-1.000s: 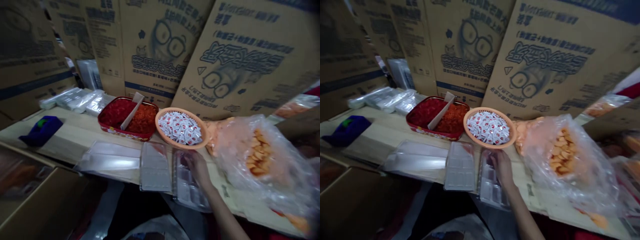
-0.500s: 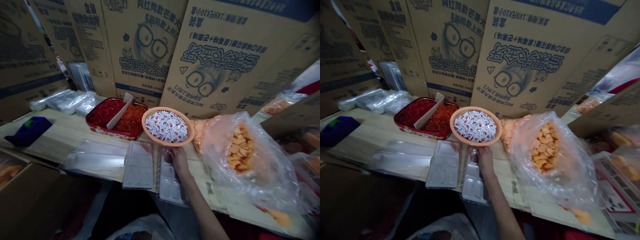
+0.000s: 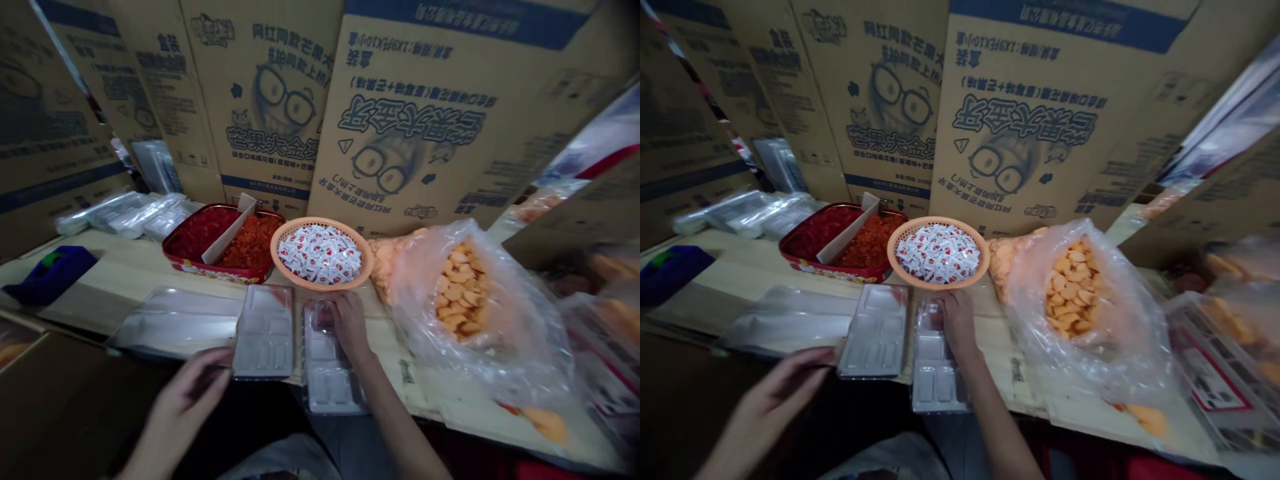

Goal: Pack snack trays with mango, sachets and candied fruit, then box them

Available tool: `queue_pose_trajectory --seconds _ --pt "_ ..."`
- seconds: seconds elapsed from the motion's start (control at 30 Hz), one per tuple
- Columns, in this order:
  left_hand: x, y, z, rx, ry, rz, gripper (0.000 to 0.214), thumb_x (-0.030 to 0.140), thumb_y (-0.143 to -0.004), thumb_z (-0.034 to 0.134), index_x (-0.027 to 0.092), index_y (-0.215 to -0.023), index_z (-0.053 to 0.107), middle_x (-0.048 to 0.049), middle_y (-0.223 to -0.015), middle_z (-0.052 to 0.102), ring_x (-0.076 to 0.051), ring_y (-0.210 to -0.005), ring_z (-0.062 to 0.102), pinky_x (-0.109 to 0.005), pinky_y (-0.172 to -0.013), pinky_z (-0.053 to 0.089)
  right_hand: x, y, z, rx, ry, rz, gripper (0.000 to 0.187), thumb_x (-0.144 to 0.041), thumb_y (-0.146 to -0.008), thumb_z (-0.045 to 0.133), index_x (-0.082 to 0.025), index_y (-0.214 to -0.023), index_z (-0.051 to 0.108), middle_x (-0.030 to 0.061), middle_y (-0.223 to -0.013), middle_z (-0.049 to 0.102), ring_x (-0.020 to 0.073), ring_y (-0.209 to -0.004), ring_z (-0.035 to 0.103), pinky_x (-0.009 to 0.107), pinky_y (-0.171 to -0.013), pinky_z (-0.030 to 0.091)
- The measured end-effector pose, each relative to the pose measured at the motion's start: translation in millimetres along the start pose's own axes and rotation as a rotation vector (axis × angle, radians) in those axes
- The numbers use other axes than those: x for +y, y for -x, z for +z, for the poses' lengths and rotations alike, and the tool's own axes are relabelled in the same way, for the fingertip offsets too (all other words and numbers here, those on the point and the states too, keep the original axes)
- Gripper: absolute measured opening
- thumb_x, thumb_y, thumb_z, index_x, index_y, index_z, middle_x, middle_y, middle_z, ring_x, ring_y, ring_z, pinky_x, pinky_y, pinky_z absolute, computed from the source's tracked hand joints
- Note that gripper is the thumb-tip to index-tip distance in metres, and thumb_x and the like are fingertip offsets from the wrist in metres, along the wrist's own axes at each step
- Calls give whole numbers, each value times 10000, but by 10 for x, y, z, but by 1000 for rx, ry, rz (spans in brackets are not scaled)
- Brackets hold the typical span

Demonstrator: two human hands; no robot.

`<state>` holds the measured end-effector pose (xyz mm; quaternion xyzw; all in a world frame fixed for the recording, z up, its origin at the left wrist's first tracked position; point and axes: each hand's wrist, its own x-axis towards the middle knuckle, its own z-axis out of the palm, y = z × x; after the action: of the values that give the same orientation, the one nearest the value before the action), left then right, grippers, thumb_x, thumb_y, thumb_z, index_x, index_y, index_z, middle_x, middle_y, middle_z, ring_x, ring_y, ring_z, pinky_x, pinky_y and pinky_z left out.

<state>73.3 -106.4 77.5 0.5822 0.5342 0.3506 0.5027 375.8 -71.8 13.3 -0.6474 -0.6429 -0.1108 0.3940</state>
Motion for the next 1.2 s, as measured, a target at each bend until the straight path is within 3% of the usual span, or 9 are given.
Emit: queue_pose_trajectory --seconds 0.13,0.23,0.4,0.47,0.57,0.7,0.83,1.0,1.2 --pt "40 -412 905 -336 339 -48 724 350 -594 729 200 -1226 410 -119 -1129 574 -244 -1044 545 -335 -818 482 -239 -112 -203 70 7 -62 173 -224 -863 454 -157 -885 612 71 -844 596 200 -839 504 346 -755 417" --pt "155 -475 1346 -521 462 -199 704 334 -580 739 188 -1180 402 -90 -954 630 -226 -847 628 -362 -740 505 -253 -184 -493 100 27 -62 196 -260 -861 469 -169 -981 593 87 -939 587 198 -911 507 330 -797 425" --pt "284 -458 1387 -591 517 -358 570 277 -595 738 178 -1071 441 -46 -815 653 -201 -676 654 -346 -674 512 481 -176 -1201 150 316 401 263 -255 -888 372 -128 -979 583 107 -933 588 197 -910 530 320 -790 426" --pt "303 -445 1358 -585 511 -383 552 261 -605 735 177 -1066 443 -58 -834 661 -192 -673 654 -321 -652 509 902 -119 -1407 -171 539 615 258 -187 -862 374 -127 -973 599 118 -971 598 199 -942 538 304 -794 415" --pt "303 -405 1382 -611 519 -416 515 248 -631 719 181 -1055 436 -60 -844 666 -183 -681 654 -298 -628 504 1350 12 -1521 -365 586 716 170 -152 -778 480 -119 -787 647 132 -808 630 216 -785 592 296 -683 432" --pt "265 -360 1440 -629 521 -463 512 235 -639 714 181 -1056 422 -62 -846 669 -178 -669 654 -292 -611 503 1506 171 -1490 -430 589 761 89 -141 -708 556 -121 -725 641 138 -775 628 219 -712 602 290 -612 429" --pt "218 -359 1451 -636 527 -488 521 225 -654 702 179 -1083 409 -73 -880 666 -183 -695 658 -303 -639 505 1382 178 -1545 -303 587 774 193 -200 -787 470 -94 -867 610 172 -927 597 224 -804 582 301 -648 428" --pt "222 -336 1558 -669 552 -506 514 204 -665 690 179 -1088 400 -74 -878 660 -183 -685 655 -307 -635 502 739 108 -1592 240 67 654 318 -353 -773 527 -136 -1004 515 51 -820 567 146 -633 523 264 -570 431" --pt "282 -262 1622 -712 608 -499 549 185 -636 702 171 -1099 408 -100 -899 656 -209 -694 657 -326 -633 499 -80 170 -1287 -5 -321 146 153 -158 -799 469 -211 -923 542 52 -916 545 153 -829 535 268 -664 454"
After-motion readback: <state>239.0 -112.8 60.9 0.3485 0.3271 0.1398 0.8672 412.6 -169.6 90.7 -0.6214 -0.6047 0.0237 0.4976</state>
